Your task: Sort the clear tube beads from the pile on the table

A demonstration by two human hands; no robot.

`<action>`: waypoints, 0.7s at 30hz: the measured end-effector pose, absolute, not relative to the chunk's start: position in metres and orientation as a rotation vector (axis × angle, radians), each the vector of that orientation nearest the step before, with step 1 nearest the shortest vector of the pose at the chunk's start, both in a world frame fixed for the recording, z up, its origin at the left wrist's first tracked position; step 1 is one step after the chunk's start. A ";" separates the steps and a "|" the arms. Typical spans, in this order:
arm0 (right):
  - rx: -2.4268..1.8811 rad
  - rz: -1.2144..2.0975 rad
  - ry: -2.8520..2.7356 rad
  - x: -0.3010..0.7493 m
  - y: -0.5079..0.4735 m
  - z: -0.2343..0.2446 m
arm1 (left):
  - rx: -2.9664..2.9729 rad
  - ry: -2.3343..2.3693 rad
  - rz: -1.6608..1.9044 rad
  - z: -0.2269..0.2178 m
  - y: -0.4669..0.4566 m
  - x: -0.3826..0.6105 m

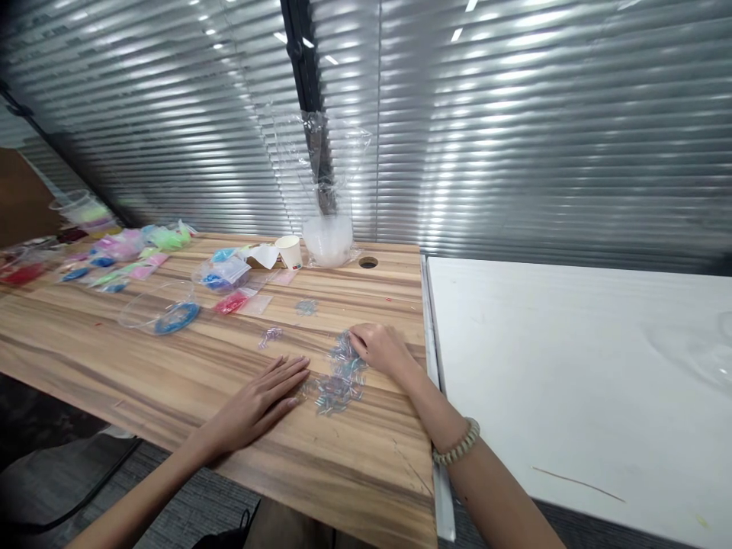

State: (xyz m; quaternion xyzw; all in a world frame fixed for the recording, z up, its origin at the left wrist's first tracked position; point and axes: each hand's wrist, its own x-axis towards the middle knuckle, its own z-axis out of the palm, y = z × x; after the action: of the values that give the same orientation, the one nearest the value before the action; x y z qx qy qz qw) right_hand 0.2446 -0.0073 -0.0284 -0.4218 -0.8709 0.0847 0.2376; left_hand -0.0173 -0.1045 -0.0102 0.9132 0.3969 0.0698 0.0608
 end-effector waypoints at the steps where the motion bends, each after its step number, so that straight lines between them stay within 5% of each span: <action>1: -1.154 0.232 -2.387 0.245 -0.007 -0.028 | 2.759 1.200 0.214 -0.010 -0.105 -0.017; 21: -1.168 0.257 -2.398 0.244 -0.009 -0.025 | 2.713 1.260 0.236 -0.012 -0.106 -0.018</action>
State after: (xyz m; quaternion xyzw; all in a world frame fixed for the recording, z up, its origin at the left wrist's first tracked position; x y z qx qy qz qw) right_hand 0.2445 -0.0087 -0.0251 -0.4244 -0.8710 0.0934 0.2290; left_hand -0.0177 -0.1061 -0.0122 0.9020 0.4187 0.0785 0.0704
